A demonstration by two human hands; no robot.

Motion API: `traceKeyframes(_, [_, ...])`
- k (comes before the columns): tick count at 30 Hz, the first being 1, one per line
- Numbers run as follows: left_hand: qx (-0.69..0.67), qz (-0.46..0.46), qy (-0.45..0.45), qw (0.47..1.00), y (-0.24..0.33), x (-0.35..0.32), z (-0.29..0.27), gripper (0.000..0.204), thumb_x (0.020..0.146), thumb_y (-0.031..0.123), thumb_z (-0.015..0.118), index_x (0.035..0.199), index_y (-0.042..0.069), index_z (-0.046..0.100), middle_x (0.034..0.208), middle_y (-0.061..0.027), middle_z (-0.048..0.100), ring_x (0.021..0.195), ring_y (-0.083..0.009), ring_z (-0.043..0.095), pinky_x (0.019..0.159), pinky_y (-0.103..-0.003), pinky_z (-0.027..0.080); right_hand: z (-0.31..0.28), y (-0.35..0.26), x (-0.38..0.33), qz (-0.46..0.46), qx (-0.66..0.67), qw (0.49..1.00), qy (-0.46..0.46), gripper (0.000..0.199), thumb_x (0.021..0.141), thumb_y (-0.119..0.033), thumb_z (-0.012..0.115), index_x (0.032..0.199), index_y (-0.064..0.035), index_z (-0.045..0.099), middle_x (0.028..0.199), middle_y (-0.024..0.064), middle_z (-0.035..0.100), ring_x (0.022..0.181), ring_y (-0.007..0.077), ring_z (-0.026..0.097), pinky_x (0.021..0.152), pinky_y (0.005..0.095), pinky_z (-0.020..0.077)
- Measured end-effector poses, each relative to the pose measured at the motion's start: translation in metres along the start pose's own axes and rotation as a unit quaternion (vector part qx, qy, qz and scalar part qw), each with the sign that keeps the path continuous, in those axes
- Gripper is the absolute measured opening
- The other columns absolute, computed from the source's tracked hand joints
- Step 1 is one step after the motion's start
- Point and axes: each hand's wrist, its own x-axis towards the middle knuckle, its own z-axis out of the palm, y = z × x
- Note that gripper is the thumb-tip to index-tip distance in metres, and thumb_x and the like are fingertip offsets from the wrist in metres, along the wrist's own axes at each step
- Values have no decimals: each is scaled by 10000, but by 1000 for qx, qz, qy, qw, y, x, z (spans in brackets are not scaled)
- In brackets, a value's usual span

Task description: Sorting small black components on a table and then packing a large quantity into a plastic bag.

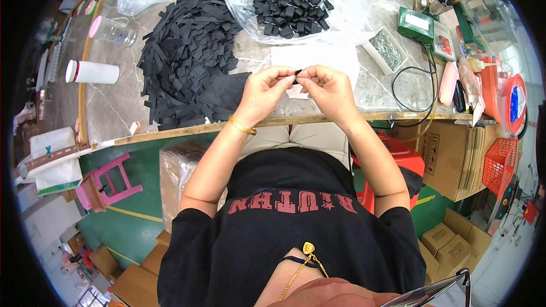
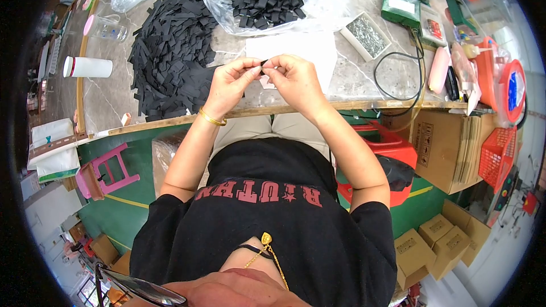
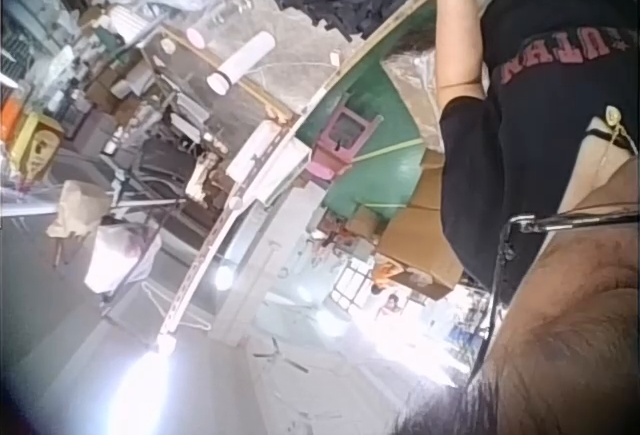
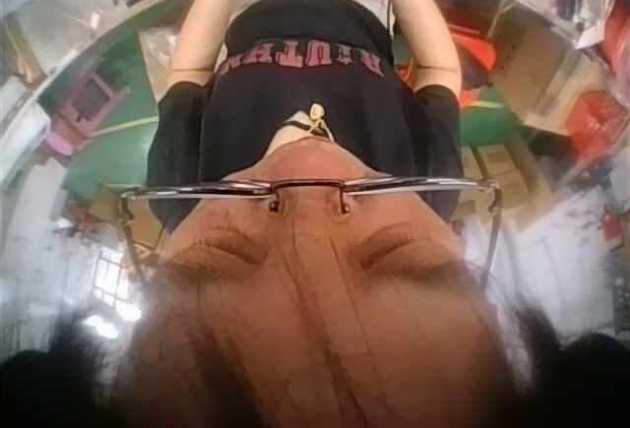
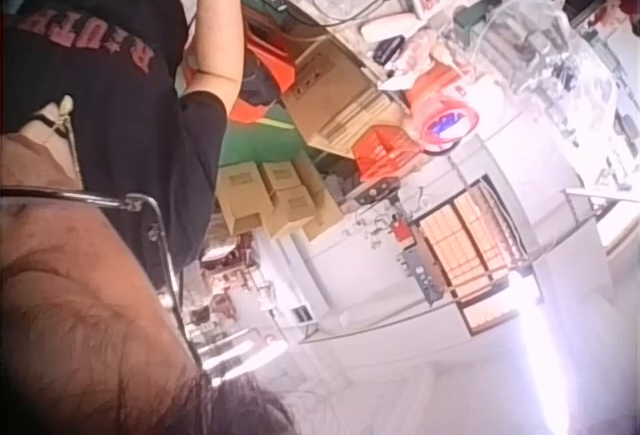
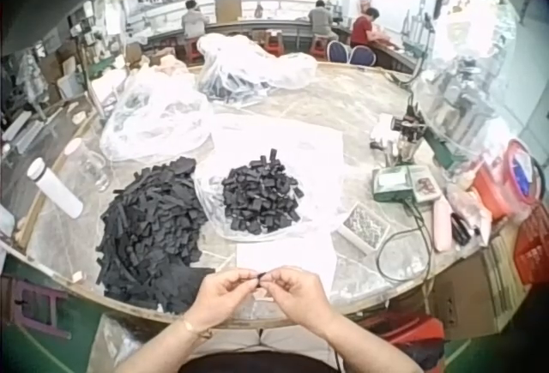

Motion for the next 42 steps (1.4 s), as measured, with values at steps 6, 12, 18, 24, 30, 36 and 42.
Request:
traceKeyframes(6, [18, 9, 13, 1000, 0, 2, -3, 148, 827, 63, 561, 939, -30, 591, 805, -24, 605, 696, -69, 546, 638, -202, 455, 0, -8, 2, 8, -13, 1000, -11, 72, 794, -27, 592, 860, 0, 602, 748, 16, 606, 633, 58, 554, 550, 185, 444])
traceKeyframes(12, [16, -58, -17, 998, 7, 6, -8, 163, 833, 103, 565, 936, -22, 586, 812, -12, 590, 697, -71, 545, 645, -197, 444, -10, -7, 9, -86, -35, 994, 49, 67, 750, -16, 602, 816, -2, 600, 766, 51, 612, 589, 79, 522, 535, 221, 438])
traceKeyframes(18, [67, -74, -45, 994, 13, 5, -6, 157, 832, 115, 568, 927, -7, 594, 803, 1, 589, 696, -58, 542, 644, -193, 437, -6, -14, 6, -39, -64, 997, -3, 67, 755, -12, 602, 816, 10, 585, 749, 71, 600, 624, 98, 552, 554, 229, 449])
traceKeyframes(24, [-3, -36, -7, 999, 8, 1, 10, 200, 843, 101, 554, 995, -28, 551, 871, -29, 588, 735, -87, 557, 700, -228, 468, 6, -14, 4, -42, -63, 994, 79, 55, 772, -12, 587, 819, 15, 582, 732, 78, 598, 628, 103, 571, 550, 235, 458])
traceKeyframes(30, [-96, 23, 123, 987, -2, 0, 26, 144, 836, 44, 550, 960, -27, 562, 854, -62, 602, 733, -111, 582, 674, -225, 474, 17, -14, 3, -9, 102, 989, 108, 63, 777, -9, 580, 839, 3, 584, 733, 58, 598, 617, 94, 570, 544, 224, 459])
traceKeyframes(36, [-113, 28, 122, 986, 3, 1, 19, 129, 831, 44, 553, 935, -30, 573, 828, -65, 612, 697, -102, 584, 627, -208, 478, 0, -16, 5, -14, 47, 995, 90, 69, 790, -30, 584, 842, 17, 585, 727, 50, 605, 599, 77, 557, 553, 203, 461])
traceKeyframes(42, [-85, 37, 112, 989, 2, -2, 16, 153, 822, 25, 559, 963, -27, 581, 829, -60, 611, 693, -104, 577, 622, -209, 462, -5, -20, 8, 106, 123, 986, -37, 94, 793, -51, 591, 866, 8, 586, 745, 57, 625, 610, 73, 563, 558, 197, 464])
